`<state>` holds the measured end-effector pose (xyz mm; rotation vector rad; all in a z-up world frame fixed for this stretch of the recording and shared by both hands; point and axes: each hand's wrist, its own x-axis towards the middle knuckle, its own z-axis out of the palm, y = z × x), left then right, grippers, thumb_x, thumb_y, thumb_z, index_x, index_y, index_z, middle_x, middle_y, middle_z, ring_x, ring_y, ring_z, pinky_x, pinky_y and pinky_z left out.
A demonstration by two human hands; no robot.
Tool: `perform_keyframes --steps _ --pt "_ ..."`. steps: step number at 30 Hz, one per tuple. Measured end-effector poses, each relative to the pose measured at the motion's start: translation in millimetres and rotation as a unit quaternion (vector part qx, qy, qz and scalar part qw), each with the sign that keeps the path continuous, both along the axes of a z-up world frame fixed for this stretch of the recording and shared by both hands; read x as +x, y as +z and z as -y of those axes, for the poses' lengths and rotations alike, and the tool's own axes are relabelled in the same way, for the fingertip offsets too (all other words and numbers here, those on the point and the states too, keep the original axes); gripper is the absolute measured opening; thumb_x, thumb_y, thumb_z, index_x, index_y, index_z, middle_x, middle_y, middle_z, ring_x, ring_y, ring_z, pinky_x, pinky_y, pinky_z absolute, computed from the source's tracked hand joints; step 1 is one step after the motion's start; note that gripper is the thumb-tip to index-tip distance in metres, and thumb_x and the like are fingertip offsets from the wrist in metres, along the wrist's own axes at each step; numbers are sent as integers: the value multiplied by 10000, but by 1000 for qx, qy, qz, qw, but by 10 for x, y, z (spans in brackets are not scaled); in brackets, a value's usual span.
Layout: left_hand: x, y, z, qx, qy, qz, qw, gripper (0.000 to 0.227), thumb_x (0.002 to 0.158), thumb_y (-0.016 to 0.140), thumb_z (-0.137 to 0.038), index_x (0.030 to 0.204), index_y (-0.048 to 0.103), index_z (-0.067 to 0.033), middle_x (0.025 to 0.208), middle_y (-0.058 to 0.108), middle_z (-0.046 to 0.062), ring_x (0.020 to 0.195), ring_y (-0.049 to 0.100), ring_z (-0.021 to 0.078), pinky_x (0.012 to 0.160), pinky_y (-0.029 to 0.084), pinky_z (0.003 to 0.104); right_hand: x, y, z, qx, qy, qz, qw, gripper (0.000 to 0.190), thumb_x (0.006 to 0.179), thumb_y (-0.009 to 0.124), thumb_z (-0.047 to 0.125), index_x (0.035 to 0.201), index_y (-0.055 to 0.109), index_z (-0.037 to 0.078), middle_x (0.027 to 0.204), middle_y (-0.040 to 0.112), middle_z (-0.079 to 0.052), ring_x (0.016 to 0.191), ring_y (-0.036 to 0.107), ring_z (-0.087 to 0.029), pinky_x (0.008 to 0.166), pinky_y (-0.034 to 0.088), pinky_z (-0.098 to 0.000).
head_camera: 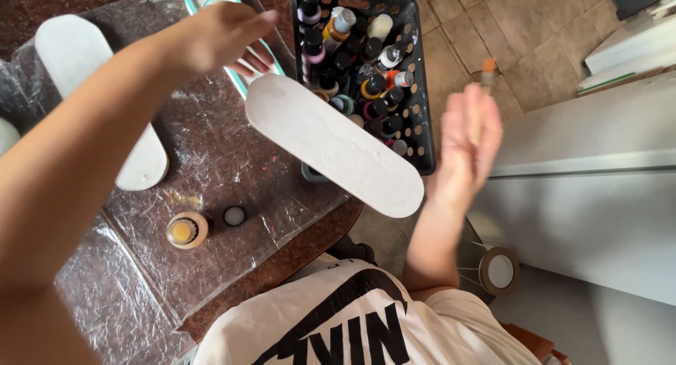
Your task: Applying a white liquid coating to a flat decorative object using a paintbrush
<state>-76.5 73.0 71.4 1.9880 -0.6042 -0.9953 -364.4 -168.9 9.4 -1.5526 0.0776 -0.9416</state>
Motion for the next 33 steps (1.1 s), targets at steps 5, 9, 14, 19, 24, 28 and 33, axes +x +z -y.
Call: perform_keyframes --steps 5,9,14,19,24,28,33 --pt "-567 275 -1091 -69 -18 134 988 305 1097 452 -264 1049 642 -30 1073 778 88 970 734 191 842 565 359 -190 351 -106 -91 -171 104 976 268 1028 570 96 1285 516 41 1199 524 -203 1092 550 -334 999 504 -429" --pt "-1152 -17 -1968 -73 -1 50 996 597 762 760 -32 1340 616 -66 1354 725 68 1235 715 204 1093 558 354 -296 555 -727 -24 -67 217 974 222 1040 622 309 957 489 151 551 340 36 569 356 -92 569 260 -277" --pt "-1797 -359 -2144 -26 25 136 990 956 643 943 -248 1471 498 -75 1463 607 100 1278 634 248 1092 492 359 -219 462 -1406 -130 26 115 984 152 1046 566 156 1021 430 94 864 506 -58 587 474 -128 496 429 -277" --pt "-2011 -1056 -1978 -155 122 243 950 750 693 948 -264 1331 623 -39 1199 723 117 1135 699 336 990 538 440 295 535 -1774 -110 293 75 947 113 911 566 -59 984 541 -142 567 615 -180 406 539 -202 410 506 -303" --pt "-2071 -902 -1896 -211 182 350 894 562 690 953 -119 1202 728 -58 1074 749 126 956 751 337 831 600 397 435 732 -2006 -211 323 48 921 210 1004 557 102 934 652 -72 599 621 -86 457 378 -127 400 376 -235" --pt "-2121 -853 -1923 -221 189 364 885 540 704 953 -130 1195 738 -63 1080 737 115 926 749 299 795 620 375 423 771 -2104 -267 318 48 908 210 995 592 130 913 681 -42 619 614 -76 458 429 -176 398 419 -285" --pt "-2195 -660 -1915 -243 203 373 872 507 683 926 1 1155 740 30 1024 733 220 878 740 408 760 607 437 485 807 -2275 -300 340 30 891 161 1034 555 77 958 664 -13 589 528 -88 456 450 -219 416 446 -310"
